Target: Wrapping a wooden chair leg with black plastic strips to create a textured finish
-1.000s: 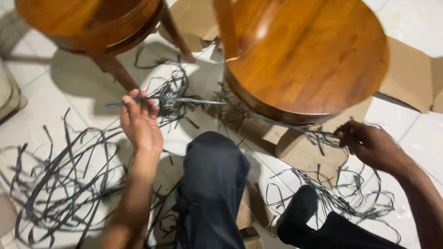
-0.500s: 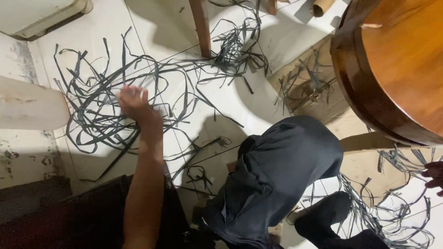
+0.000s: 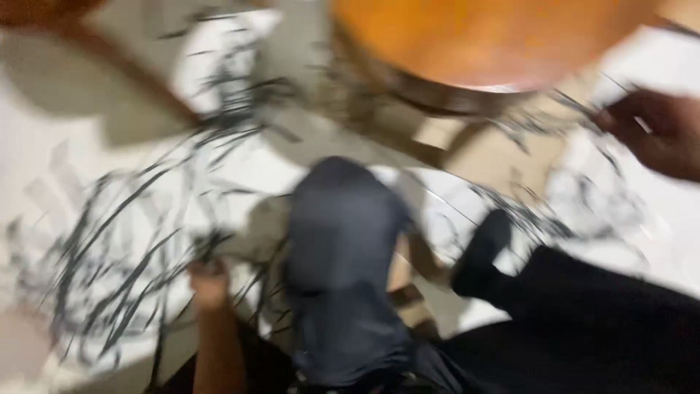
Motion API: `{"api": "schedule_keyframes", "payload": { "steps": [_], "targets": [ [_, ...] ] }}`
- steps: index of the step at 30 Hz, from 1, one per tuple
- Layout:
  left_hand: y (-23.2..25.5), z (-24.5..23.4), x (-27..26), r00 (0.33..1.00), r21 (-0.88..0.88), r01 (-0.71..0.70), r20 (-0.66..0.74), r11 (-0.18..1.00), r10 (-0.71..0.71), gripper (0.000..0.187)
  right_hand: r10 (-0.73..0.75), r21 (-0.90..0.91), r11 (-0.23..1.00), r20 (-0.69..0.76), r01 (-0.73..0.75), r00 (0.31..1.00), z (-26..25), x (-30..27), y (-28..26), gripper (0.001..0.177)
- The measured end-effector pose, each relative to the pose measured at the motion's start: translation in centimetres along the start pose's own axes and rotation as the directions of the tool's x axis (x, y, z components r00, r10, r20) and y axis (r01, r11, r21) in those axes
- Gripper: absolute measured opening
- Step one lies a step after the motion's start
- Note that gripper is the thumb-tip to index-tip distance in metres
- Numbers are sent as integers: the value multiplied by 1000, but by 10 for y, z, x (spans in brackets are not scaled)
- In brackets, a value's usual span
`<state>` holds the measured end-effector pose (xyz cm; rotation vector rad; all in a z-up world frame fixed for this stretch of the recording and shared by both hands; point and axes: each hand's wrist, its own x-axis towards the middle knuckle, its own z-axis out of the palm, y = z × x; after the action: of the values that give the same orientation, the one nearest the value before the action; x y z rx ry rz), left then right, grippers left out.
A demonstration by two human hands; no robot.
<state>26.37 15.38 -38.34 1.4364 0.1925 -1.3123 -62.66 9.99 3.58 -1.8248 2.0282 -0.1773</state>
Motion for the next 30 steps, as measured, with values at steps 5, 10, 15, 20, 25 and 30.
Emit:
{"api": "schedule_keyframes", "payload": {
  "steps": [5, 10, 15, 20, 25, 30],
  "targets": [
    [51, 248, -220, 909, 153, -411, 137, 899, 393, 35, -32, 273, 960, -111, 62, 993, -32, -57, -65, 26],
    [72, 361, -300, 552, 316, -811, 693, 493, 464, 36, 284, 614, 787, -275, -59, 918, 80, -78, 75, 12],
    [53, 406, -394, 20, 46, -993, 973, -108, 232, 28, 663, 552, 682, -191, -480, 724, 280, -99, 139, 14],
    [33, 416, -407, 59, 93, -973, 985, -212, 159, 20, 588, 577, 751, -361, -321, 724, 330, -85, 72, 8],
    [16, 435, -419, 124, 143, -985, 975, -93, 184, 15, 453, 214, 891, -467, -400, 759, 357, -54, 76, 21],
    [2, 451, -451, 115, 141, -980, 977, -143, 181, 12, 447, 258, 889, -318, -377, 836, 343, -50, 90, 12]
  ]
}}
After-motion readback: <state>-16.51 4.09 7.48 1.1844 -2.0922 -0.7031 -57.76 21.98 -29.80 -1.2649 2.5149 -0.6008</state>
